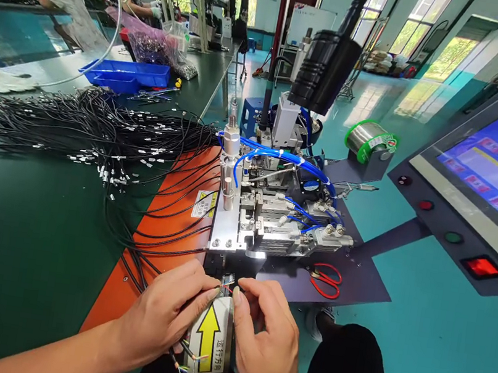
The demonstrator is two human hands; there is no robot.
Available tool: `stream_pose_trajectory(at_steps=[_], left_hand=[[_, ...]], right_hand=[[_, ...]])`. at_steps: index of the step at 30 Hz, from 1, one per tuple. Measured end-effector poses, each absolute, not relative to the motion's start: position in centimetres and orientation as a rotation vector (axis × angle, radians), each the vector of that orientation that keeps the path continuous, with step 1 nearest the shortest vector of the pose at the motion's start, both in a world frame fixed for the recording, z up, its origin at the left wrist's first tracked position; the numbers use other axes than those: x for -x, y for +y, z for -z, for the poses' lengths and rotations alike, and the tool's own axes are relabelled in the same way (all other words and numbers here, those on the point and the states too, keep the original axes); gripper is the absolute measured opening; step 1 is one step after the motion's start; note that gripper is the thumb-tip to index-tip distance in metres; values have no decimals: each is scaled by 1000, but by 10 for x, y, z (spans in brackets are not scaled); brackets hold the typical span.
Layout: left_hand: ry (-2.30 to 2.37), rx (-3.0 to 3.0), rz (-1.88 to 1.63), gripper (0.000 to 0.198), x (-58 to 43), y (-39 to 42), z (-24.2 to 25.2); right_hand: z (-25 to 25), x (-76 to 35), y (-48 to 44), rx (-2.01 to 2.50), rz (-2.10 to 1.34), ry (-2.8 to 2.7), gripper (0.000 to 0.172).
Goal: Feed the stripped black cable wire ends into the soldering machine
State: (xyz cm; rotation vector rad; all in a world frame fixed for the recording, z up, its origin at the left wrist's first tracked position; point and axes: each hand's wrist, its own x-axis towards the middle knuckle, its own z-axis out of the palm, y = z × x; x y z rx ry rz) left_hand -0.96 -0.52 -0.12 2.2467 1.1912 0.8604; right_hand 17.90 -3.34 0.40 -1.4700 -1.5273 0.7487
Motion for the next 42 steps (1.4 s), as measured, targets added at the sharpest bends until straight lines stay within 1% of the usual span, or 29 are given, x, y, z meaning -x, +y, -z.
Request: stream_pose_trajectory(at_steps=[6, 13, 16, 20, 23, 26, 28, 29, 31, 33, 35, 37, 39, 42], left_hand=[[1196, -2237, -847, 25, 10, -6, 0], [1175, -2256, -828, 25, 11, -7, 1], [1161, -2249, -848, 25, 11, -7, 1], [1130, -2203, -868, 22, 13, -4, -2], [1050, -2210, -806, 20, 15, 1, -11], [802, -2327, -557, 14, 25, 11, -34], [667, -2404, -378, 16, 42, 20, -58], [709, -2429, -364, 18, 53, 25, -71], [933, -2469, -398, 27, 79, 32, -96], [1168, -2464, -301, 25, 103, 33, -111], [1224, -2443, -83, 18, 117, 29, -112], [1204, -2441, 101, 16, 119, 22, -101], [1191, -2501, 151, 17, 112, 15, -84], [1188, -2644, 105, 18, 102, 9, -65]], right_hand=[[-4, -180, -29, 1508, -878, -1435, 19], [-7, -182, -24, 1515, -1194, -1259, 31], [-8, -183, -25, 1496, -1251, -1230, 33], [-9, -184, -36, 1516, -1168, -1307, 27], [-8, -188, -46, 1517, -1110, -1429, 23], [-5, -196, -53, 1606, -947, -1450, 25], [-4, -200, -55, 1636, -886, -1507, 27], [-4, -201, -55, 1617, -884, -1567, 26], [-4, -200, -54, 1521, -880, -1702, 21], [-6, -194, -53, 1375, -832, -1813, 18], [-8, -186, -51, 1238, -769, -1881, 18], [-9, -178, -49, 1131, -719, -1933, 21], [-9, -170, -47, 1049, -683, -1986, 26], [-8, -160, -44, 974, -638, -2055, 32]])
